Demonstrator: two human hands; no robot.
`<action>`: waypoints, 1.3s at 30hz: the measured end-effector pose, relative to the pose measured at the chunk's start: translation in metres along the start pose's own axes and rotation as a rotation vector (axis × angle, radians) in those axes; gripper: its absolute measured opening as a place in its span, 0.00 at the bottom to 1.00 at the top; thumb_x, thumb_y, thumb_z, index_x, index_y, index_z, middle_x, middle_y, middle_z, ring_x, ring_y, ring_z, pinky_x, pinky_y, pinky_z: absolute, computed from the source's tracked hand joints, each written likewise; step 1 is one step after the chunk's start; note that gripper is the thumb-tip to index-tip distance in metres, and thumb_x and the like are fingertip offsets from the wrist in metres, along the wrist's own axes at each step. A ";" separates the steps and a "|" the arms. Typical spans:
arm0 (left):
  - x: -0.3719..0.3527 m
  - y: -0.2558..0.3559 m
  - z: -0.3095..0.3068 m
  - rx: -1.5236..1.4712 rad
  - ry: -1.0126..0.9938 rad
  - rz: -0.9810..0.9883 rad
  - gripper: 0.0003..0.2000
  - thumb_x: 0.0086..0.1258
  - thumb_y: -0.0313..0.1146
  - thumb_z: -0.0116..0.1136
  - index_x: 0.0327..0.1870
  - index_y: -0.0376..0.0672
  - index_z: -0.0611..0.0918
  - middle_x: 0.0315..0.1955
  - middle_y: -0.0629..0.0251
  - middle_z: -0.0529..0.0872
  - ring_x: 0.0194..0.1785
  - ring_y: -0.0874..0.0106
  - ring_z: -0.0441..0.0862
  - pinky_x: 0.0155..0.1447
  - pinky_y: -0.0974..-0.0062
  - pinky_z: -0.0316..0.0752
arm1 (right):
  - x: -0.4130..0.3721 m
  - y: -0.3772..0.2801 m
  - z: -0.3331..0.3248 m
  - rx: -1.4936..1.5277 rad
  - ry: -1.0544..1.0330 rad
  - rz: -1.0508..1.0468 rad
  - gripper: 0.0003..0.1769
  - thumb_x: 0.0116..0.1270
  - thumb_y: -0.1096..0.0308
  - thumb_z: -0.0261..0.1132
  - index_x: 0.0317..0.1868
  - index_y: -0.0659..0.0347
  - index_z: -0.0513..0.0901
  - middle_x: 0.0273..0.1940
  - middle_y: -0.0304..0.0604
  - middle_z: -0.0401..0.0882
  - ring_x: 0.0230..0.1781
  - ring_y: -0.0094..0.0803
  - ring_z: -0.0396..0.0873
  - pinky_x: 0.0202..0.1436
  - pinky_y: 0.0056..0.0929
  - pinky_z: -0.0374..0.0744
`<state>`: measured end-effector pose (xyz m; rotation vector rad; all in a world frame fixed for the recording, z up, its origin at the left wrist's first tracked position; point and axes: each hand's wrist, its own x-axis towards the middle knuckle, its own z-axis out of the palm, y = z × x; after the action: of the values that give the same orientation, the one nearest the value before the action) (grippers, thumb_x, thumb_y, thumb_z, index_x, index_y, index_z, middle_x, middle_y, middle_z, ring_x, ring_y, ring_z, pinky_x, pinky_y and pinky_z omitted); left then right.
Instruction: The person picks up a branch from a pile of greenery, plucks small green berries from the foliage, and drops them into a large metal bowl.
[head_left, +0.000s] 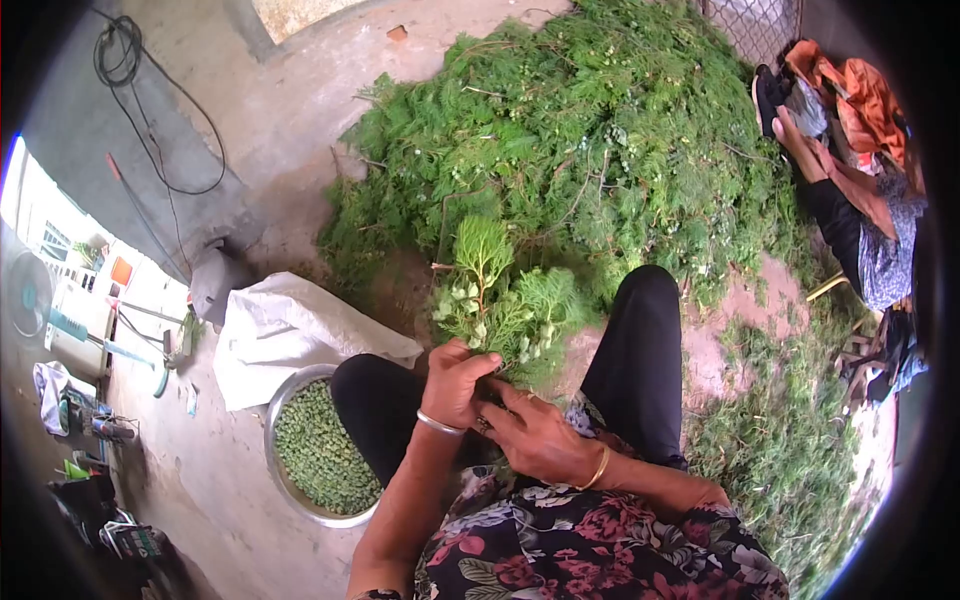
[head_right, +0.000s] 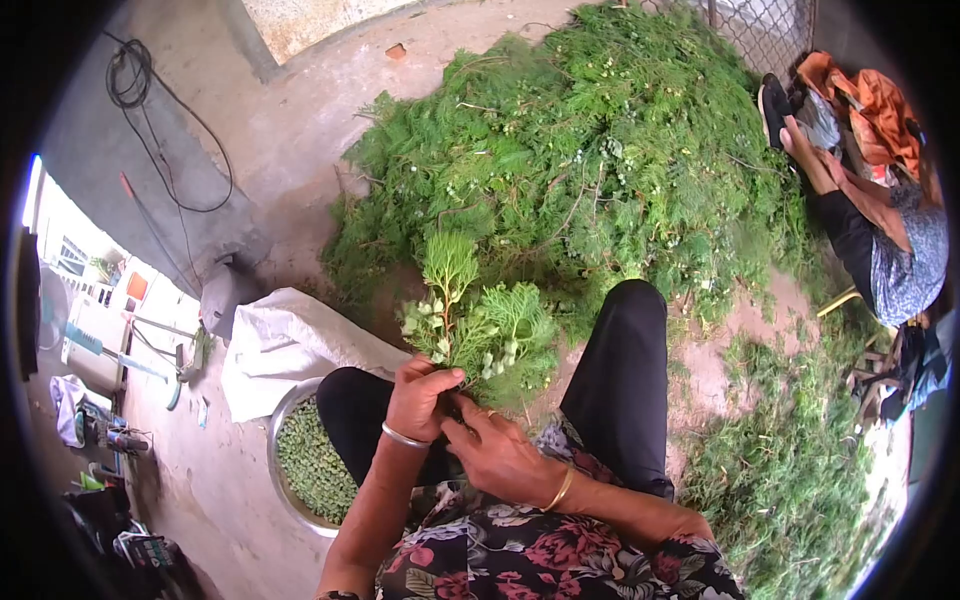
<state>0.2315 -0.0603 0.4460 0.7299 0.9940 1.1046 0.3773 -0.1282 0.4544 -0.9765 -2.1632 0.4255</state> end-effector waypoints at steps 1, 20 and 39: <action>-0.002 0.000 -0.004 -0.043 -0.033 0.017 0.09 0.57 0.21 0.61 0.20 0.41 0.73 0.19 0.78 0.71 0.24 0.84 0.66 0.27 0.80 0.61 | -0.005 0.002 -0.001 0.065 0.003 -0.010 0.21 0.55 0.74 0.63 0.51 0.68 0.75 0.53 0.69 0.71 0.42 0.54 0.80 0.44 0.41 0.80; -0.046 -0.018 -0.027 0.764 -0.199 0.375 0.04 0.59 0.20 0.58 0.34 0.32 0.80 0.23 0.66 0.79 0.30 0.84 0.72 0.35 0.80 0.70 | 0.030 0.005 -0.009 0.234 0.096 0.422 0.09 0.51 0.71 0.70 0.31 0.65 0.81 0.27 0.50 0.79 0.26 0.46 0.79 0.31 0.37 0.76; -0.059 -0.049 -0.023 0.824 -0.161 0.111 0.05 0.60 0.24 0.59 0.34 0.31 0.79 0.21 0.68 0.78 0.29 0.83 0.70 0.33 0.78 0.68 | -0.003 0.032 0.004 0.229 -0.174 0.416 0.09 0.54 0.74 0.69 0.37 0.64 0.82 0.29 0.42 0.80 0.30 0.28 0.79 0.33 0.26 0.75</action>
<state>0.2220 -0.1312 0.4104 1.5234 1.2823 0.6837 0.3929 -0.1092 0.4327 -1.2964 -1.9960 0.9659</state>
